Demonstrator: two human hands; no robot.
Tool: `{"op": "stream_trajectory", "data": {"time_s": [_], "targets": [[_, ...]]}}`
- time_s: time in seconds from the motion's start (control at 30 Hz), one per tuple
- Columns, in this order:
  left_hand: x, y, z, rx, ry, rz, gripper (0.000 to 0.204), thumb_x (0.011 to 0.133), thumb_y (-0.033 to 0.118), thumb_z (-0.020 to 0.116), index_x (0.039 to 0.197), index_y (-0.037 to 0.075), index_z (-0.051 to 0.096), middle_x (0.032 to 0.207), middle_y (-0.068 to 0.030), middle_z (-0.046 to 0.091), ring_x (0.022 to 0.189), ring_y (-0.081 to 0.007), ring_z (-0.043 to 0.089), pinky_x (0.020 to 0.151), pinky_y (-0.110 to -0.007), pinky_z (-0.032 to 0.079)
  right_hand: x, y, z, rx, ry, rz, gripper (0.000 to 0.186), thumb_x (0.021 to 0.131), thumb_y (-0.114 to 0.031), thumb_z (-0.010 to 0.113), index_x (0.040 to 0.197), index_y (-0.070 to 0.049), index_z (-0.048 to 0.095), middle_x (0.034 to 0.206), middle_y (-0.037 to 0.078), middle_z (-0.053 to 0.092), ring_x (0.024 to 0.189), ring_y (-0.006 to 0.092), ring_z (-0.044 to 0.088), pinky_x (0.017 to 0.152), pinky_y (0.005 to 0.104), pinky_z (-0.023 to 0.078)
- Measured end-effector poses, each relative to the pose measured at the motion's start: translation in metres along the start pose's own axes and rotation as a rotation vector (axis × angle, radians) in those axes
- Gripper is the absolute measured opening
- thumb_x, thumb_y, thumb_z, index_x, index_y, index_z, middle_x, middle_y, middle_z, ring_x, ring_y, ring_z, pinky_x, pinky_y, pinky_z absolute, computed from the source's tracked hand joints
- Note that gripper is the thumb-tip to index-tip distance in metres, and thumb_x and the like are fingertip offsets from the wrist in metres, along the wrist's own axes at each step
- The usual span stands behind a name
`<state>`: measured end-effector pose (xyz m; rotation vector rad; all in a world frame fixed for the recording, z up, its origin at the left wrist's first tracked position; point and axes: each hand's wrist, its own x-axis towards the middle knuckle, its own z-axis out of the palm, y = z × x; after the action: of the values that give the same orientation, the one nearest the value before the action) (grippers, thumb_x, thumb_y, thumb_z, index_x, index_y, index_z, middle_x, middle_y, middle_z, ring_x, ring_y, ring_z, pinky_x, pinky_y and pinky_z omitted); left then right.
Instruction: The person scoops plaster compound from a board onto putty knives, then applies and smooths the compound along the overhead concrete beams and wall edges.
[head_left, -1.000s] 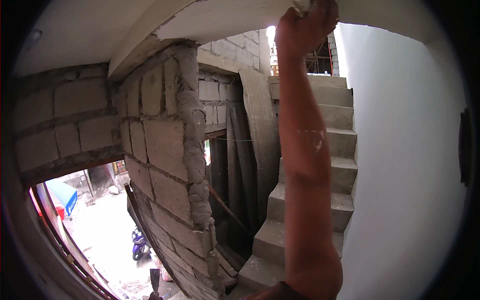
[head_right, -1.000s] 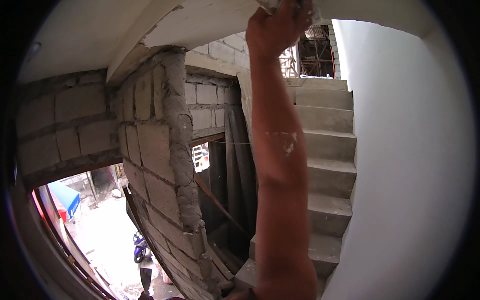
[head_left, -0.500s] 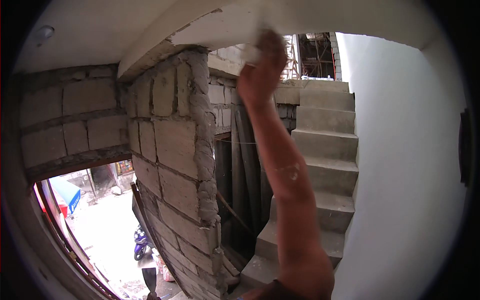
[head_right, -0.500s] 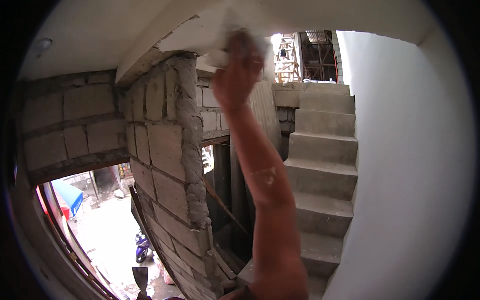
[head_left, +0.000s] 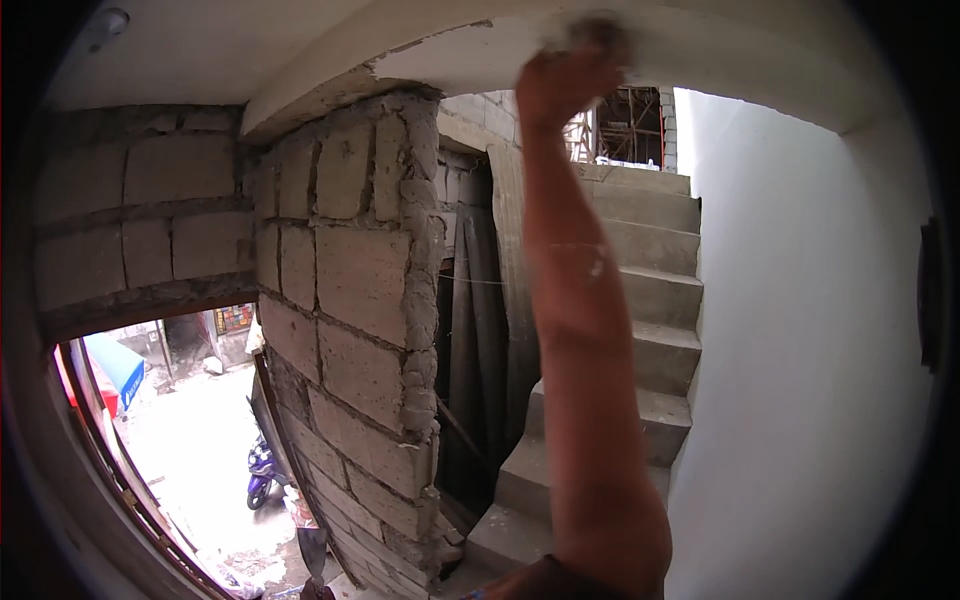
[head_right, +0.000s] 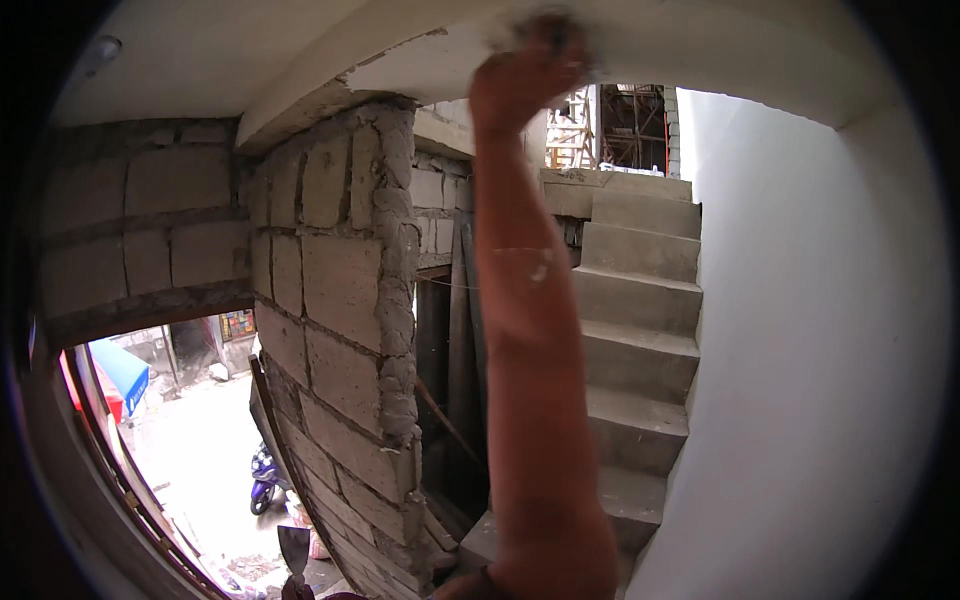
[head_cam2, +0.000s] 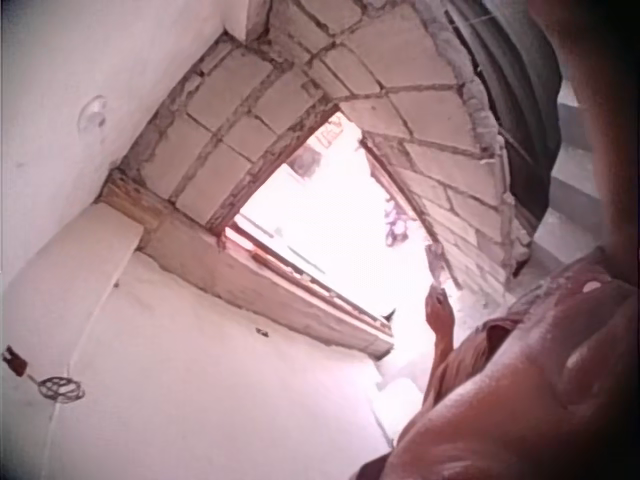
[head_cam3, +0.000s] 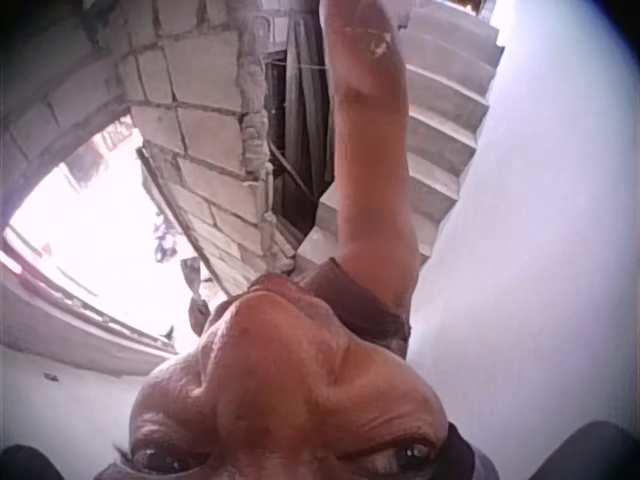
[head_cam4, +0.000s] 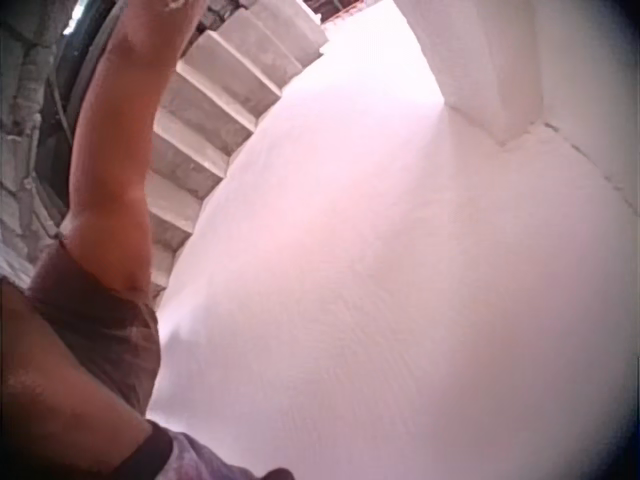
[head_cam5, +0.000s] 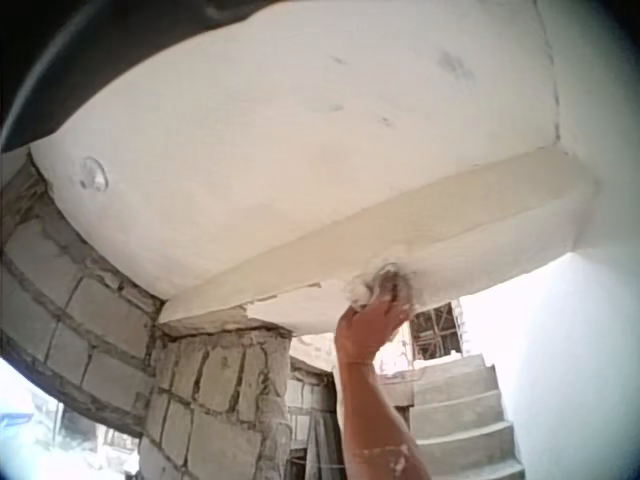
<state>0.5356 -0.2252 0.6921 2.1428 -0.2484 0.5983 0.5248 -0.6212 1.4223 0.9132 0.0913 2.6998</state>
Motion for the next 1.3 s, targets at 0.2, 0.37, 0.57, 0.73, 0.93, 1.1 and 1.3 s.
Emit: {"op": "stream_trajectory", "data": {"time_s": [0.2, 0.37, 0.57, 0.73, 0.93, 1.1, 1.3], "targets": [[-0.002, 0.006, -0.002, -0.032, -0.044, -0.082, 0.041, 0.096, 0.034, 0.051, 0.125, 0.007, 0.058, 0.118, -0.0217, 0.062, 0.106, -0.0405, 0.058, 0.09, -0.047, 0.047, -0.069, -0.06, -0.029, 0.184, -0.401, -0.067, 0.064, 0.071, 0.002, 0.061, 0.133, -0.008, 0.05, 0.137, 0.017, 0.047, 0.132, 0.0335, 0.039, 0.106, 0.0471, 0.03], [-0.004, 0.019, -0.011, -0.055, -0.067, -0.146, 0.043, 0.097, 0.038, 0.05, 0.124, 0.006, 0.06, 0.117, -0.0215, 0.062, 0.108, -0.0414, 0.057, 0.09, -0.046, 0.047, -0.018, -0.01, -0.084, 0.22, -0.02, -0.158, 0.052, 0.075, 0.007, 0.051, 0.126, 0.001, 0.053, 0.127, 0.018, 0.055, 0.122, 0.0366, 0.048, 0.107, 0.0471, 0.034], [-0.01, -0.005, -0.002, -0.18, -0.142, -0.179, 0.036, 0.099, 0.028, 0.052, 0.121, 0.002, 0.062, 0.103, -0.0196, 0.066, 0.096, -0.0378, 0.061, 0.085, -0.045, 0.049, 0.094, 0.03, -0.124, 0.178, 0.197, 0.061, 0.051, 0.08, -0.006, 0.051, 0.131, 0.003, 0.048, 0.119, 0.019, 0.052, 0.114, 0.0339, 0.049, 0.1, 0.043, 0.041], [0.002, 0.007, 0.006, -0.132, -0.142, -0.076, 0.047, 0.098, 0.042, 0.048, 0.126, 0.006, 0.058, 0.12, -0.0215, 0.061, 0.109, -0.0417, 0.057, 0.091, -0.046, 0.047, 0.065, 0.039, -0.064, 0.066, 0.198, -0.163, 0.057, 0.073, -0.006, 0.052, 0.129, 0.003, 0.05, 0.129, 0.022, 0.05, 0.119, 0.0386, 0.047, 0.103, 0.0486, 0.037], [-0.012, 0.024, 0.0, -0.093, -0.057, -0.123, 0.052, 0.098, 0.048, 0.046, 0.126, 0.005, 0.058, 0.121, -0.0226, 0.06, 0.11, -0.0423, 0.056, 0.091, -0.046, 0.046, -0.086, -0.029, 0.015, 0.097, -0.276, -0.091, 0.064, 0.07, -0.004, 0.06, 0.133, -0.01, 0.052, 0.135, 0.017, 0.048, 0.126, 0.039, 0.04, 0.107, 0.053, 0.028], [-0.038, 0.057, -0.035, -0.267, 0.034, -0.494, 0.049, 0.096, 0.044, 0.054, 0.123, 0.004, 0.061, 0.112, -0.0219, 0.065, 0.108, -0.0412, 0.057, 0.091, -0.046, 0.046, -0.138, -0.112, -0.004, 0.423, -0.527, 0.084, 0.059, 0.072, -0.003, 0.063, 0.13, -0.011, 0.055, 0.131, 0.018, 0.05, 0.122, 0.0416, 0.043, 0.105, 0.0492, 0.036], [0.037, 0.063, -0.061, -0.471, 0.123, -0.362, 0.027, 0.098, 0.025, 0.053, 0.093, 0.0, 0.062, 0.07, -0.0041, 0.058, 0.054, -0.0085, 0.047, 0.049, -0.029, 0.039, -0.182, -0.163, -0.151, 1.694, -0.778, 1.189, 0.05, 0.079, 0.004, 0.061, 0.127, -0.001, 0.051, 0.122, 0.011, 0.057, 0.108, 0.0228, 0.059, 0.092, 0.0369, 0.048]]}}
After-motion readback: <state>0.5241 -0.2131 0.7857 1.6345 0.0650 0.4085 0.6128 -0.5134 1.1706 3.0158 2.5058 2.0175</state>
